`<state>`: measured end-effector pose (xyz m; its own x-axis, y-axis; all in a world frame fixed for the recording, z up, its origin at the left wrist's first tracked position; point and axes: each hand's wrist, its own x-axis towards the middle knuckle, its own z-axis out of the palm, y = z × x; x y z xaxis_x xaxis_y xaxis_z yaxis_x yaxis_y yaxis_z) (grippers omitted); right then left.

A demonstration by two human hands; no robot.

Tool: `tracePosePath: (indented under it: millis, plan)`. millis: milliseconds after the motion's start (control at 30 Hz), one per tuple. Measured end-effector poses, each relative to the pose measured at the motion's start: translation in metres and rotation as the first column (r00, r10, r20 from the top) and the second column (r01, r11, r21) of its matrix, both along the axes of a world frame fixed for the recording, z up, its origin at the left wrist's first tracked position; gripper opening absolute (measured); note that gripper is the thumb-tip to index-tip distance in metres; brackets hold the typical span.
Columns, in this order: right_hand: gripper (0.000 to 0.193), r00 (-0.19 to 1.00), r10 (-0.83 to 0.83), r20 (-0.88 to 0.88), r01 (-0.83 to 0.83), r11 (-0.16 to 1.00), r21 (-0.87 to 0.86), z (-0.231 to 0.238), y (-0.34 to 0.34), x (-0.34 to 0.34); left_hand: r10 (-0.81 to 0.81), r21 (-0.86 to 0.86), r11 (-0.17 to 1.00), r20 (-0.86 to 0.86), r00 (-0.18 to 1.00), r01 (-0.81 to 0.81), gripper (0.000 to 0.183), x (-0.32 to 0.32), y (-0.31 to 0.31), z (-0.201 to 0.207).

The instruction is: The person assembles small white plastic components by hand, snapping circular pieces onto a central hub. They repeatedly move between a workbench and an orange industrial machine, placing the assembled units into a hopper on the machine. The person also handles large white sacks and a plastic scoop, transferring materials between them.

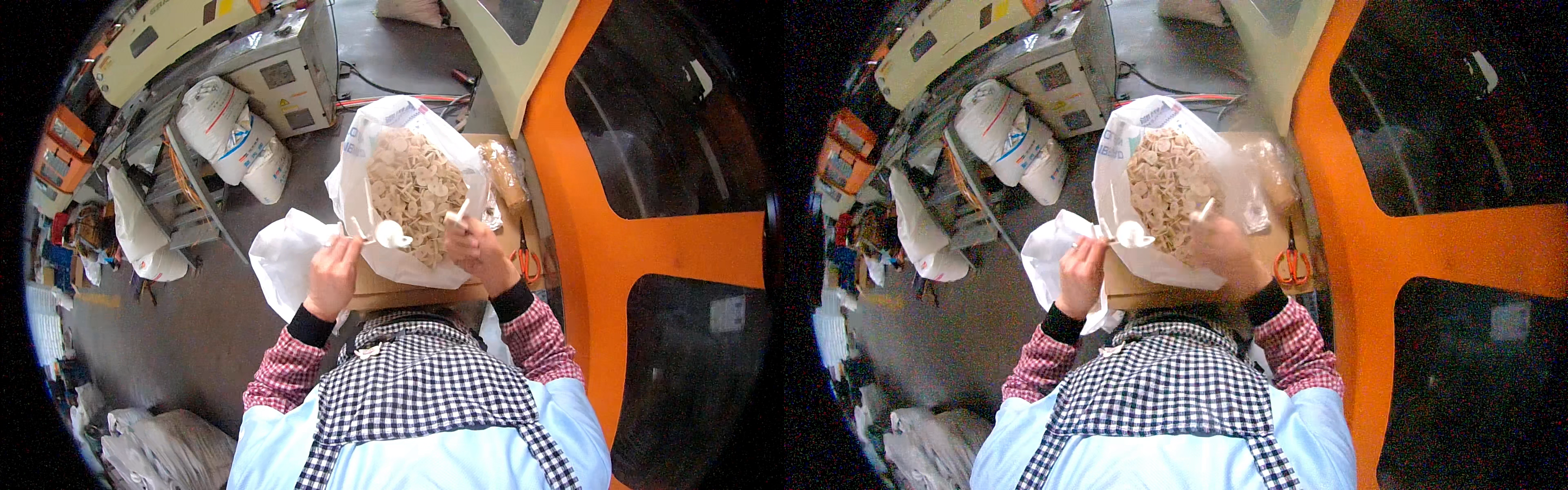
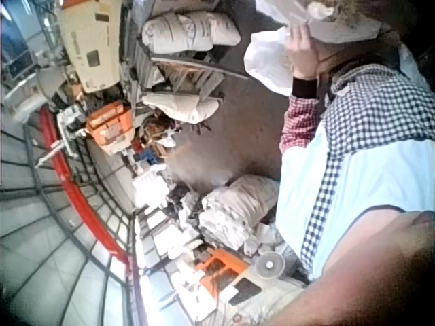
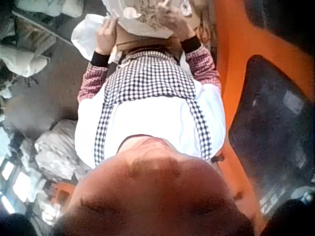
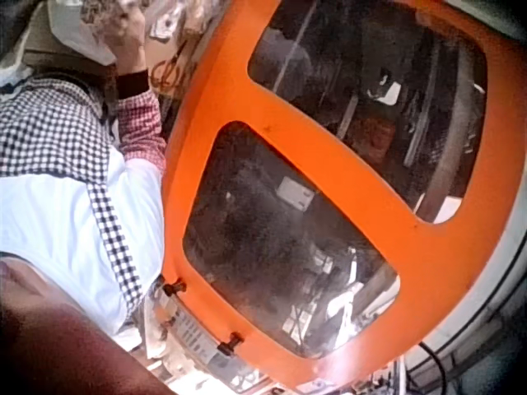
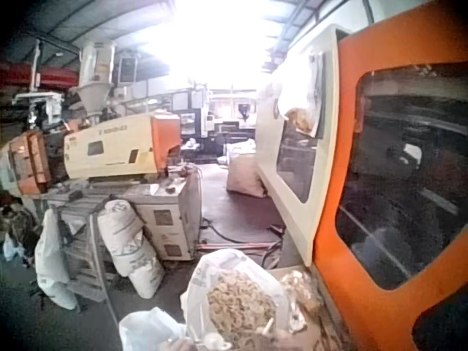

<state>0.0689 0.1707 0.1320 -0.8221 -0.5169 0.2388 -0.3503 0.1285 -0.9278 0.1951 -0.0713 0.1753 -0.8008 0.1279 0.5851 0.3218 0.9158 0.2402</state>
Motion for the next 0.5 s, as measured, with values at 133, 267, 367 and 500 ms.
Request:
tracePosePath:
  millis: [133,267,367,500]
  plan:
    - [0.045,0.902,-0.336,0.272,0.283,0.934,0.216,-0.034,-0.012,-0.03,0.014,0.784,0.584,0.247,0.969,-0.208,0.012,-0.011,0.017,-0.012]
    - [0.026,0.785,-0.206,-0.584,0.342,0.931,0.131,-0.008,-0.032,-0.001,-0.221,0.95,-0.127,0.253,0.942,-0.285,0.012,-0.02,0.034,-0.016]
    - [0.022,0.599,0.008,-0.801,0.108,0.99,0.09,0.022,-0.023,0.022,-0.332,0.914,-0.211,0.267,0.905,-0.347,0.013,-0.023,0.044,-0.014]
    - [0.016,0.908,-0.024,-0.419,0.065,0.994,0.084,0.02,-0.022,0.032,-0.202,0.969,0.211,0.176,0.964,-0.132,0.012,-0.018,0.056,-0.011]
